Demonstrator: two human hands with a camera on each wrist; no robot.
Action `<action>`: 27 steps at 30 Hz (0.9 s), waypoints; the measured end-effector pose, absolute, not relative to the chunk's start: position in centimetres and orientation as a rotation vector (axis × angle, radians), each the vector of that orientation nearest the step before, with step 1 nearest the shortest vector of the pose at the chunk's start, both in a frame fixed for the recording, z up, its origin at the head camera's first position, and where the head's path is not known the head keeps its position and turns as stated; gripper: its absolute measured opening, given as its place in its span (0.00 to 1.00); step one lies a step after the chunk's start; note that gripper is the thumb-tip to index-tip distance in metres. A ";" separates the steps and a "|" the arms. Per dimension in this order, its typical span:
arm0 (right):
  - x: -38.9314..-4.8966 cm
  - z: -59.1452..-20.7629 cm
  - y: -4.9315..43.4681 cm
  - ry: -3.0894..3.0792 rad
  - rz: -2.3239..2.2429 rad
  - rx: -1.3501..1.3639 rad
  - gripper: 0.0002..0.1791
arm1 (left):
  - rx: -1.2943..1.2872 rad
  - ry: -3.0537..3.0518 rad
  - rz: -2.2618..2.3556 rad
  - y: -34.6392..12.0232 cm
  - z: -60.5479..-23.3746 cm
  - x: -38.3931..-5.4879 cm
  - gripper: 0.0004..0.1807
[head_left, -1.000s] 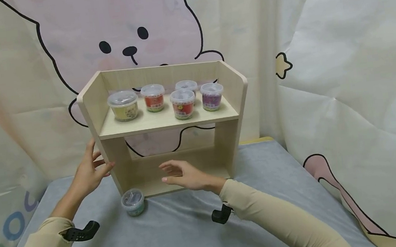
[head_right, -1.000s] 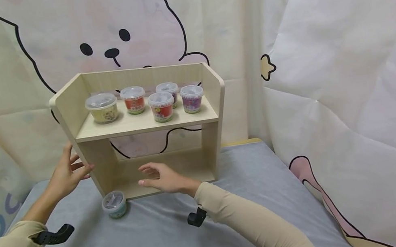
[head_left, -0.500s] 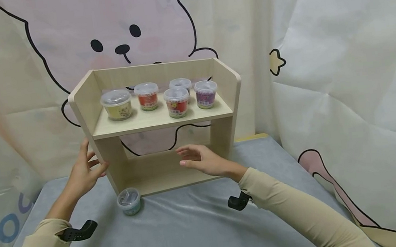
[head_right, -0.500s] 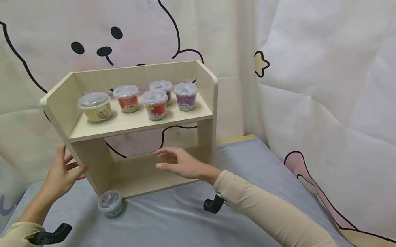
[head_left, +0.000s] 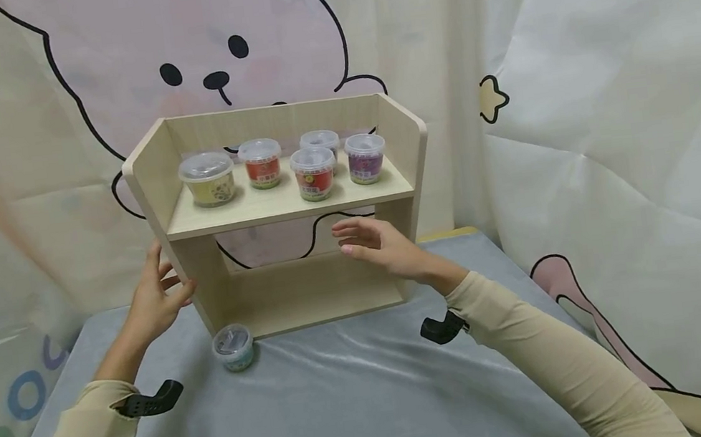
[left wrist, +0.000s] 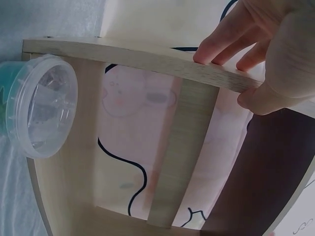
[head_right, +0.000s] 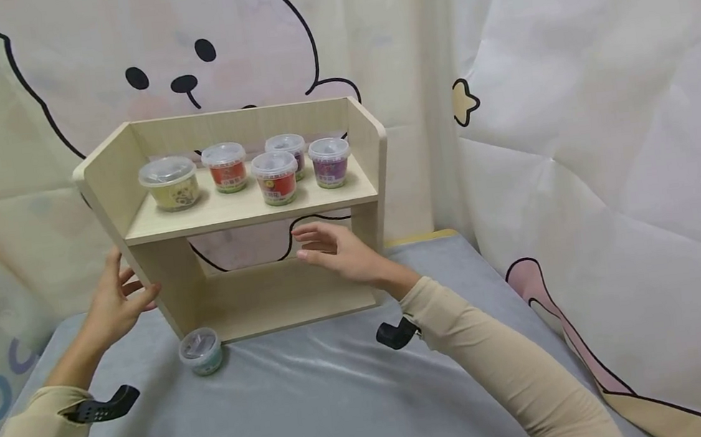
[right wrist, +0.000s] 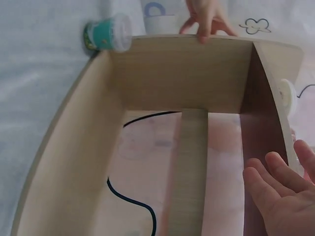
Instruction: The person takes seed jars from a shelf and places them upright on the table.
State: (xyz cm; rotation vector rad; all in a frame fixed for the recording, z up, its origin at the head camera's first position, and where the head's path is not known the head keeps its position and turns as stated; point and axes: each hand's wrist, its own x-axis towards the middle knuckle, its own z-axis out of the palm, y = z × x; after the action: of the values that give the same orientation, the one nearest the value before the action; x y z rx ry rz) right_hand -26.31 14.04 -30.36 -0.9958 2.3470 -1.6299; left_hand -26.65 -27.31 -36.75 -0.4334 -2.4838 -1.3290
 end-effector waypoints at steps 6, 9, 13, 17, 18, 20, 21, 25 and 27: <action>-26.8 -29.1 14.6 2.373 -1.630 -0.987 0.24 | -0.431 -2.471 -1.341 -27.3 -36.9 -26.7 0.54; -27.2 -28.4 14.8 2.373 -1.652 -0.966 0.25 | -0.430 -2.469 -1.344 -27.3 -36.9 -26.6 0.53; -27.6 -27.4 15.1 2.352 -1.709 -0.940 0.25 | -0.443 -2.471 -1.347 -27.2 -36.7 -26.7 0.52; -28.0 -26.4 15.1 2.359 -1.754 -0.923 0.26 | -0.451 -2.480 -1.346 -27.3 -36.7 -26.8 0.52; -28.1 -26.1 15.1 2.363 -1.762 -0.920 0.26 | -0.447 -2.486 -1.343 -27.4 -36.7 -26.8 0.52; -28.3 -25.6 15.0 2.392 -1.763 -0.911 0.27 | -0.440 -2.499 -1.334 -27.5 -36.7 -26.7 0.52; -28.3 -25.3 15.0 2.414 -1.757 -0.905 0.27 | -0.437 -2.504 -1.331 -27.5 -36.7 -26.7 0.52; -28.7 -24.6 14.6 2.500 -1.707 -0.883 0.29 | -0.442 -2.512 -1.324 -27.5 -36.7 -26.8 0.53; -29.0 -24.3 14.5 2.513 -1.694 -0.885 0.30 | -0.442 -2.518 -1.323 -27.6 -36.6 -26.8 0.53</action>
State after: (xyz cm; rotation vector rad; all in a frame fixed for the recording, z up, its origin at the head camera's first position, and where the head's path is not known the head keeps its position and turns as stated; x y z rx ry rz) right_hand -29.00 14.46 -24.25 -0.8847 2.5127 -1.6937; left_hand -26.84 -27.56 -36.63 -0.4419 -2.5176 -1.3227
